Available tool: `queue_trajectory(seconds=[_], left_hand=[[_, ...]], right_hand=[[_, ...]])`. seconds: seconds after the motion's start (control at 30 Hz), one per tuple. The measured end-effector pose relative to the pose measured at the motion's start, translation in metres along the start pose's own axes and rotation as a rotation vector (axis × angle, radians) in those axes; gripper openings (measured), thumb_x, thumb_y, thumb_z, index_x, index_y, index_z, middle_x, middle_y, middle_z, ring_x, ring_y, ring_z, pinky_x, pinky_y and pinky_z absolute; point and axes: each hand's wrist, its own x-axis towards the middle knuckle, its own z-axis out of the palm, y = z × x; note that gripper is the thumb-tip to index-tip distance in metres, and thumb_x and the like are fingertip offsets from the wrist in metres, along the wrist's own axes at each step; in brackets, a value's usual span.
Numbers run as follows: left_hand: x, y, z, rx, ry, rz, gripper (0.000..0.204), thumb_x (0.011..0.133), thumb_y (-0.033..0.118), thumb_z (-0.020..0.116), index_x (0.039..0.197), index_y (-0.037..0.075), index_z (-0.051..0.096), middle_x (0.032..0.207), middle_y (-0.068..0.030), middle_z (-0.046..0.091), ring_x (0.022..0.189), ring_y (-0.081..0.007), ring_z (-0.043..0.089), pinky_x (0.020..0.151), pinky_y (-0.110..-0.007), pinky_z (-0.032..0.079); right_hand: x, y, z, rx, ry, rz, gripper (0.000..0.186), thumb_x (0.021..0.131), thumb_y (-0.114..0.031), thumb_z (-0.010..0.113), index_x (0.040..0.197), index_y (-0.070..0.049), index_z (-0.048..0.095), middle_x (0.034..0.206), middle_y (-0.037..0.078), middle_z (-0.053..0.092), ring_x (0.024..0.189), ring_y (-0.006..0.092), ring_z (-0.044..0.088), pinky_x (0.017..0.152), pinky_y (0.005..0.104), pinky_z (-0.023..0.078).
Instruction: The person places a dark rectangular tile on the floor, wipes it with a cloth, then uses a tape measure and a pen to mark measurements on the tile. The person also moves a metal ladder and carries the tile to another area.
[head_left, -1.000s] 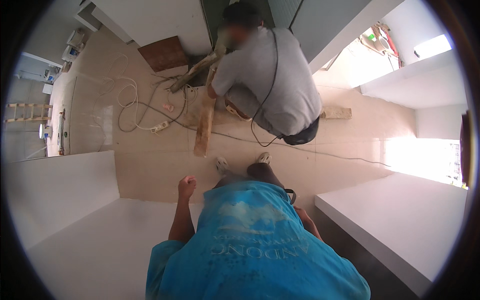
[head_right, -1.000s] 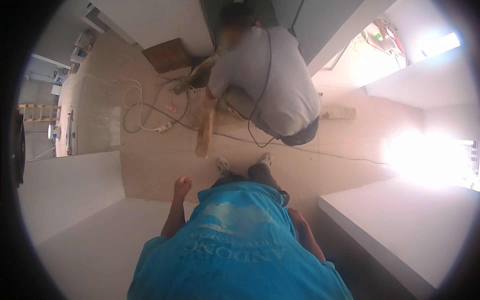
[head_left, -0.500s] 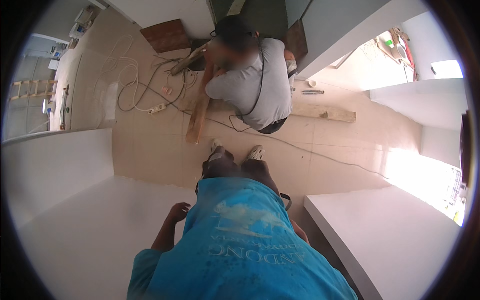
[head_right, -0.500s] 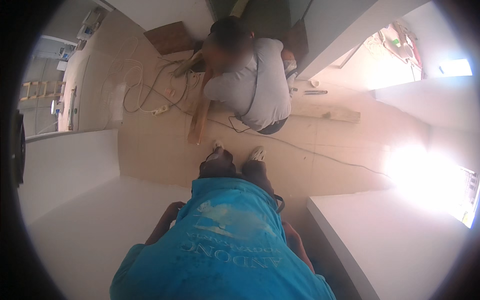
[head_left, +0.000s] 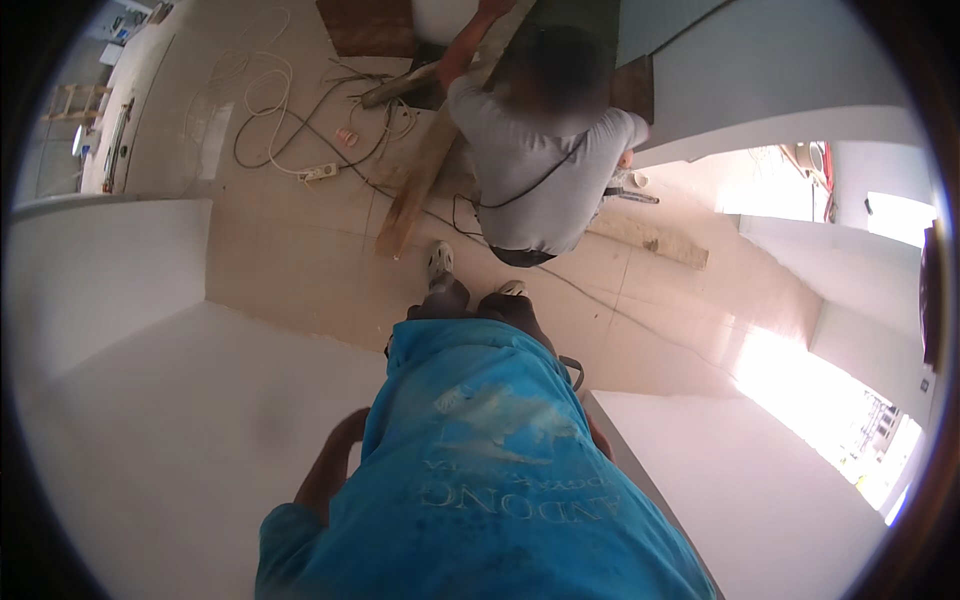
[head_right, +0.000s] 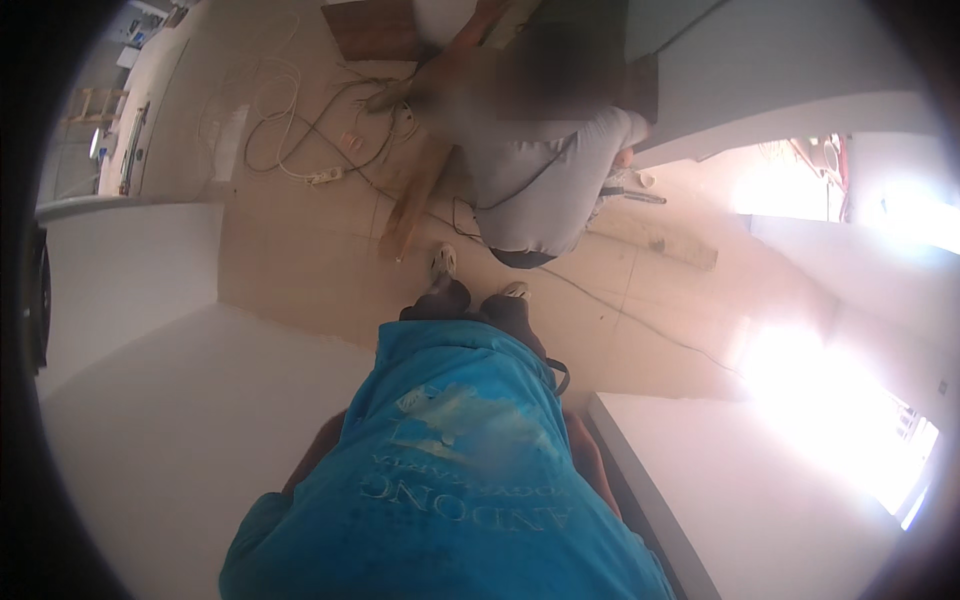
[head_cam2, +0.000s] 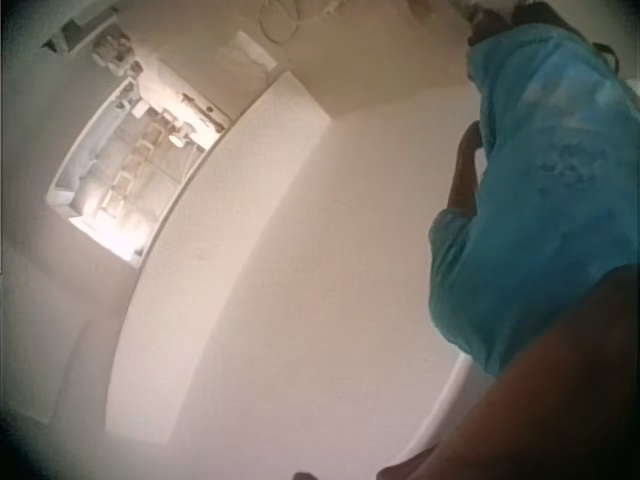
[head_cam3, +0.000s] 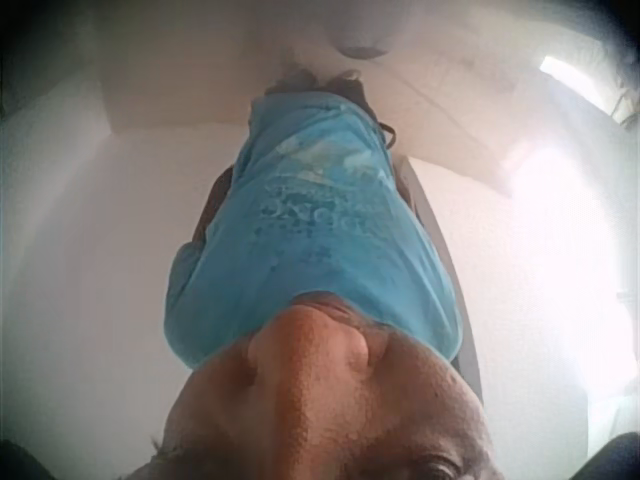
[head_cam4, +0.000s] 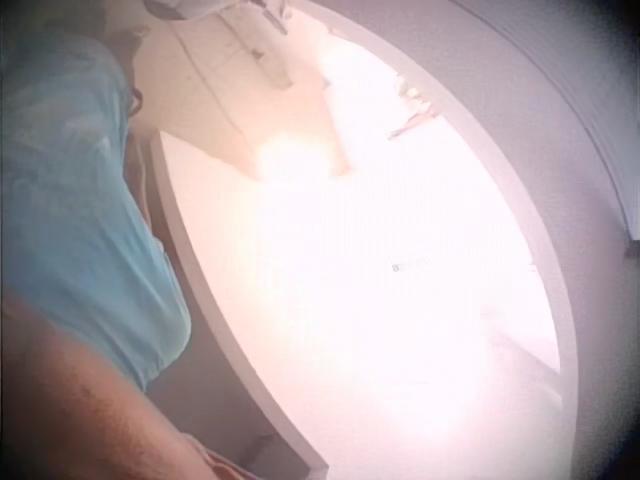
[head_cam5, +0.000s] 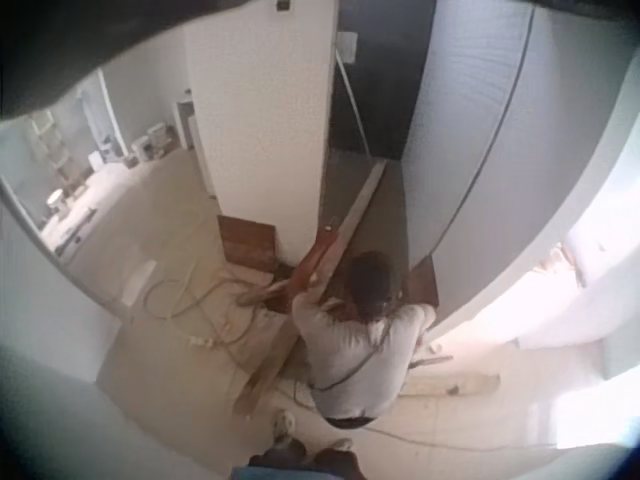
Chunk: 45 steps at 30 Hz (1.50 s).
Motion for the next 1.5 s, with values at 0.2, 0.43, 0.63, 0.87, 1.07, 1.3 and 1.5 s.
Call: queue_trajectory(seconds=[0.2,0.43,0.63,0.87,1.07,1.3,1.5], left_hand=[[0.05,0.017,-0.097,-0.403,0.382,0.087,0.031,0.09,0.029,0.059,0.094,0.0,0.069,0.086,-0.0144,0.07,0.079,-0.0217,0.069,0.073,-0.035,0.054],[0.105,0.02,-0.131,-0.822,0.526,0.076,0.034,0.091,0.027,0.058,0.101,-0.003,0.067,0.088,-0.0108,0.068,0.078,-0.0173,0.066,0.071,-0.031,0.053],[0.14,0.013,-0.152,-0.77,0.504,0.097,0.032,0.091,0.026,0.058,0.101,-0.003,0.067,0.085,-0.01,0.068,0.073,-0.0161,0.065,0.068,-0.03,0.054],[0.14,0.017,-0.183,-0.67,0.541,0.094,0.029,0.091,0.026,0.058,0.097,-0.001,0.067,0.079,-0.0069,0.067,0.07,-0.0142,0.065,0.065,-0.028,0.052],[0.137,0.022,-0.187,-0.675,0.522,0.039,0.029,0.091,0.029,0.058,0.098,0.002,0.066,0.081,-0.0058,0.066,0.07,-0.0139,0.064,0.063,-0.027,0.05],[0.149,0.035,-0.182,-0.665,0.517,0.027,0.028,0.09,0.027,0.058,0.095,0.0,0.066,0.079,-0.0068,0.067,0.067,-0.0147,0.065,0.061,-0.028,0.049],[0.143,0.058,-0.191,-0.695,0.477,0.008,0.027,0.091,0.027,0.06,0.103,0.004,0.067,0.084,-0.0054,0.067,0.07,-0.0138,0.065,0.06,-0.026,0.049]], right_hand=[[0.017,-0.039,0.024,-0.201,0.038,-0.089,0.026,0.086,-0.018,0.067,0.106,-0.002,0.068,0.101,0.013,0.07,0.092,0.0233,0.068,0.084,0.0361,0.052],[0.021,-0.05,0.056,-0.268,0.09,-0.13,0.026,0.085,-0.018,0.068,0.106,-0.003,0.069,0.101,0.013,0.07,0.092,0.0235,0.068,0.083,0.0363,0.052],[0.016,-0.049,0.08,-0.242,0.133,-0.112,0.026,0.083,-0.018,0.07,0.105,-0.003,0.069,0.1,0.013,0.071,0.091,0.0237,0.068,0.083,0.0364,0.052],[0.02,-0.029,0.09,-0.167,0.17,-0.079,0.031,0.073,-0.018,0.076,0.099,-0.005,0.069,0.098,0.014,0.071,0.092,0.0268,0.069,0.082,0.0376,0.052],[0.024,-0.023,0.095,-0.058,0.186,-0.049,0.028,0.074,-0.016,0.074,0.097,-0.003,0.068,0.098,0.015,0.071,0.095,0.0287,0.069,0.083,0.0384,0.052],[0.032,-0.014,0.095,-0.126,0.224,-0.128,0.025,0.076,-0.012,0.068,0.099,-0.003,0.067,0.099,0.017,0.07,0.097,0.0322,0.067,0.083,0.0389,0.051],[0.038,-0.032,0.083,-0.075,0.192,-0.145,0.025,0.076,-0.009,0.066,0.1,-0.002,0.067,0.098,0.02,0.069,0.097,0.0345,0.066,0.083,0.0403,0.051]])
